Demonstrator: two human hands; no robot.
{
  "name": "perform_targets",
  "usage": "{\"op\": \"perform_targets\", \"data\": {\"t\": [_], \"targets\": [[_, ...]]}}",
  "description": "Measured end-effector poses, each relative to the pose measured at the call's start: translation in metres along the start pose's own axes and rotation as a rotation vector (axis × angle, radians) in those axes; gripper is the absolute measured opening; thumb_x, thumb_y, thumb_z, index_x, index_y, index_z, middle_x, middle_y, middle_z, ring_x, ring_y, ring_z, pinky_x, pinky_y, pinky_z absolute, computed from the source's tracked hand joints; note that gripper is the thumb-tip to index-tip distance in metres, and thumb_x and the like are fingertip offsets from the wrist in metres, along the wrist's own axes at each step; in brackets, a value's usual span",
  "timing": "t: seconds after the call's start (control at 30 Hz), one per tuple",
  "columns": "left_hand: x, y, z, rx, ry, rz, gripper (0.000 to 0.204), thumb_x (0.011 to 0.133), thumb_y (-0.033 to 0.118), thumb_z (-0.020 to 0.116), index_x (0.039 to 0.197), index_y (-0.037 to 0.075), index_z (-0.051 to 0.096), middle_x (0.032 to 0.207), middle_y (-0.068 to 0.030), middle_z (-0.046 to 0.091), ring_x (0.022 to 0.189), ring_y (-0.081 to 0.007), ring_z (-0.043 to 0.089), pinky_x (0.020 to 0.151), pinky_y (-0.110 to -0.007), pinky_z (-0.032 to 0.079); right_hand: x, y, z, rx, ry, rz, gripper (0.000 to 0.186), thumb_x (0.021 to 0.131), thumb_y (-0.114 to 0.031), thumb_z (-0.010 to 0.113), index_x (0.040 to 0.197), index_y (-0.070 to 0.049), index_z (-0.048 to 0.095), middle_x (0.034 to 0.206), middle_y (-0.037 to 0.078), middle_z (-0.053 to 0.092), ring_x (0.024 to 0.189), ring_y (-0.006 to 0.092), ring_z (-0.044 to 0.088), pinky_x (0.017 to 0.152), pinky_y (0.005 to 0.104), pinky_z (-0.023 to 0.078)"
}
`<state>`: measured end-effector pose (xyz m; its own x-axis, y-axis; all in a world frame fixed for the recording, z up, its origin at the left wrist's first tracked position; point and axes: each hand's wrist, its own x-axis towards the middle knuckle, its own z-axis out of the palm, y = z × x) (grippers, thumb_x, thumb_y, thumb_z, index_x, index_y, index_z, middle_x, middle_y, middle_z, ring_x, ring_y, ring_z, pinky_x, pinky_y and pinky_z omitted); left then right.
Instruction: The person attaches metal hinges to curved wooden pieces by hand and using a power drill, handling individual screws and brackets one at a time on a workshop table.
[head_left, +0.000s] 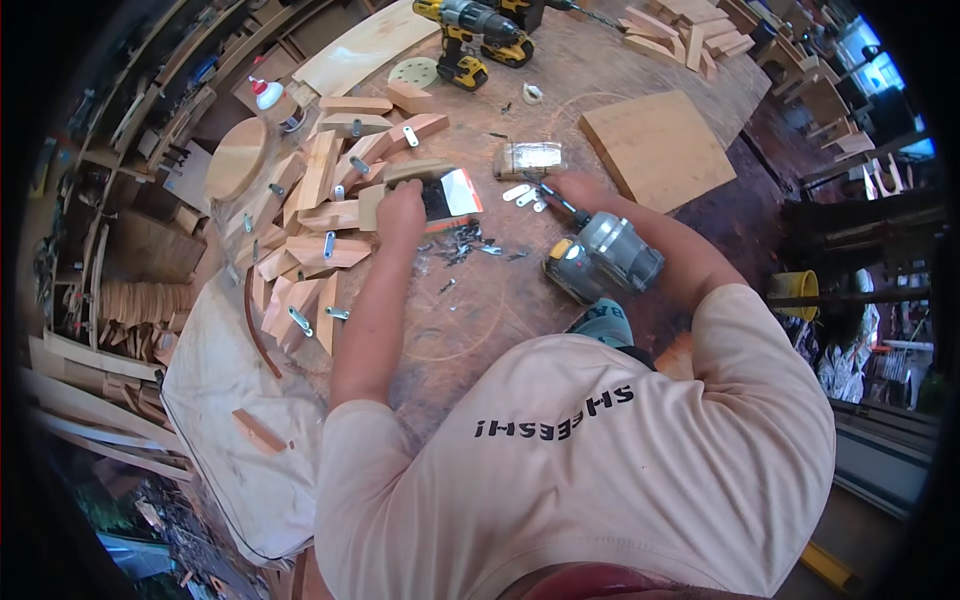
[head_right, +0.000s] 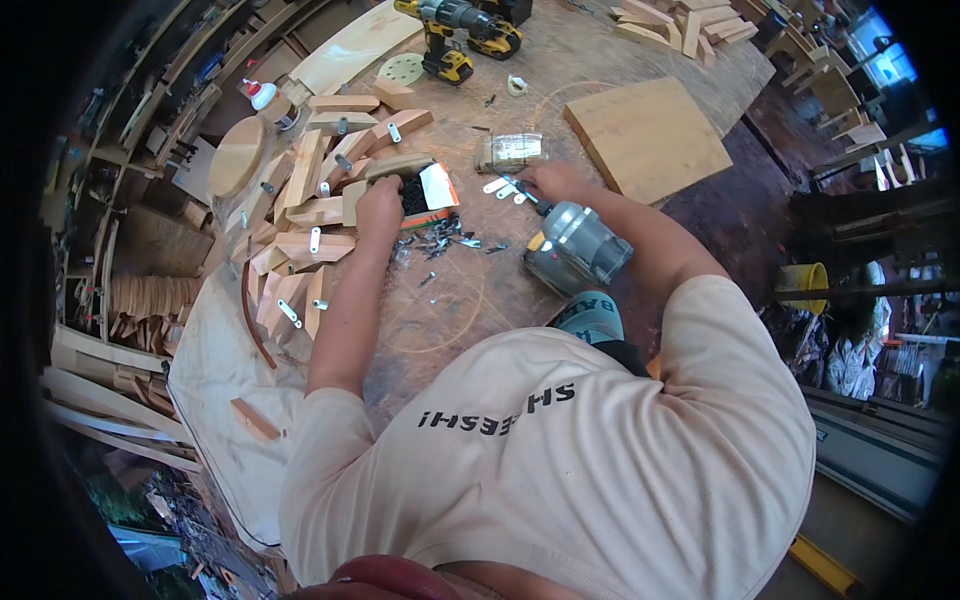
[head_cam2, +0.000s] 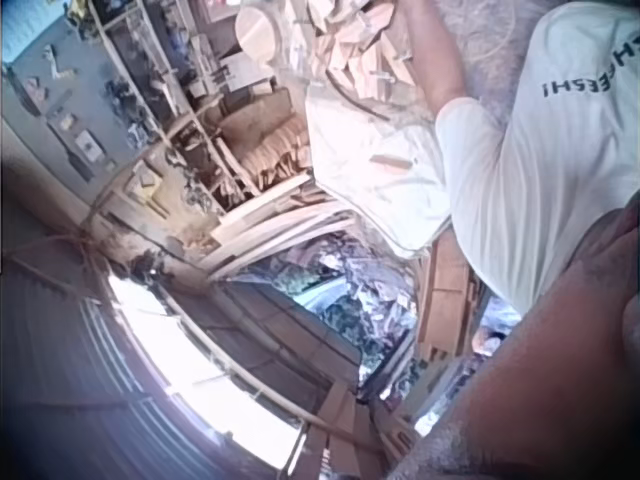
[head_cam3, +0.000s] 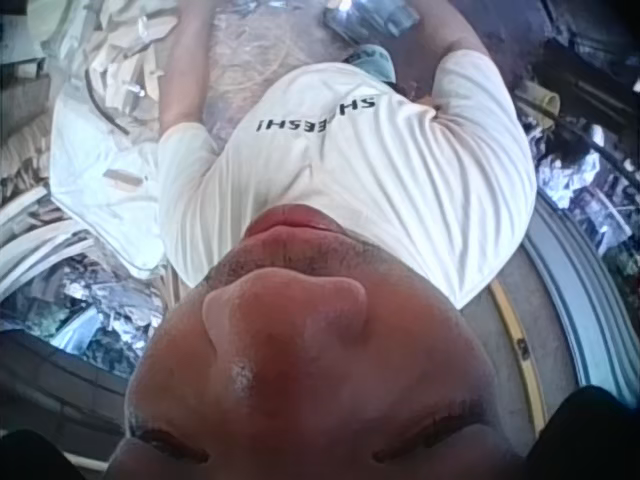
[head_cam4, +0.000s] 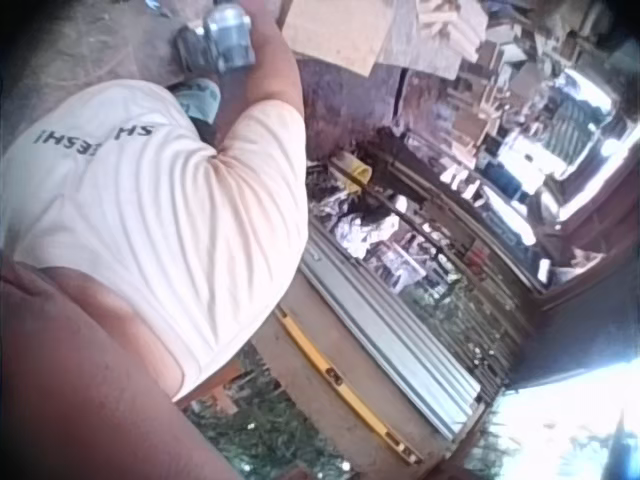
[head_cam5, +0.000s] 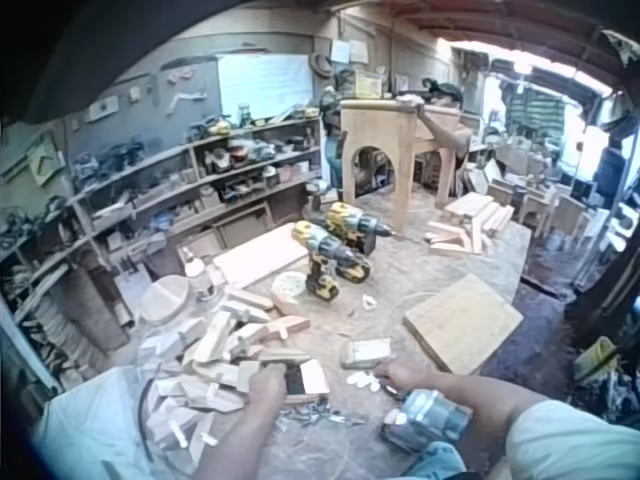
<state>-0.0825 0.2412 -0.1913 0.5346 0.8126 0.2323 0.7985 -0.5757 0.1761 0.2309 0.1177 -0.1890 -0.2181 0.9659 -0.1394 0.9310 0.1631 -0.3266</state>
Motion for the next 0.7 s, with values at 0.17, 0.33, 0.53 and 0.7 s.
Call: {"op": "perform_targets", "data": {"t": [0.17, 0.33, 0.53, 0.7], "targets": [[-0.007, -0.003, 0.004, -0.09, 0.085, 0.007, 0.01, 0.08, 0.006, 0.054, 0.088, 0.008, 0.059, 0.084, -0.012, 0.062, 0.08, -0.0314, 0.063, 0.069, -0.044, 0.05, -0.001, 0.01, 0.014, -0.01, 0.123, -0.037, 0.018, 0.082, -0.016, 0.063, 0.099, -0.01, 0.064, 0.093, 0.011, 0.063, 0.088, 0.0322, 0.062, 0.076, 0.0428, 0.049], [-0.011, -0.006, -0.004, -0.223, 0.198, -0.014, 0.011, 0.08, 0.008, 0.059, 0.09, 0.009, 0.06, 0.086, -0.0107, 0.062, 0.083, -0.0304, 0.061, 0.072, -0.043, 0.049, -0.003, 0.008, 0.01, 0.096, 0.094, -0.054, 0.016, 0.08, -0.017, 0.066, 0.089, -0.006, 0.06, 0.087, 0.016, 0.06, 0.085, 0.0362, 0.058, 0.073, 0.0445, 0.047], [-0.015, -0.013, -0.01, -0.324, 0.163, -0.032, 0.011, 0.081, 0.008, 0.06, 0.091, 0.011, 0.062, 0.088, -0.0106, 0.063, 0.084, -0.031, 0.061, 0.072, -0.043, 0.049, -0.003, 0.005, 0.011, 0.195, 0.139, -0.022, 0.02, 0.078, -0.016, 0.066, 0.096, -0.008, 0.065, 0.094, 0.014, 0.063, 0.089, 0.0344, 0.061, 0.075, 0.0428, 0.048], [-0.013, -0.016, -0.004, -0.338, 0.186, -0.051, 0.01, 0.081, 0.009, 0.059, 0.09, 0.011, 0.064, 0.089, -0.0088, 0.064, 0.085, -0.0303, 0.062, 0.073, -0.042, 0.049, 0.001, 0.011, 0.015, 0.143, 0.114, 0.007, 0.019, 0.077, -0.015, 0.064, 0.094, -0.008, 0.067, 0.088, 0.015, 0.065, 0.085, 0.0348, 0.062, 0.074, 0.0415, 0.049]]}}
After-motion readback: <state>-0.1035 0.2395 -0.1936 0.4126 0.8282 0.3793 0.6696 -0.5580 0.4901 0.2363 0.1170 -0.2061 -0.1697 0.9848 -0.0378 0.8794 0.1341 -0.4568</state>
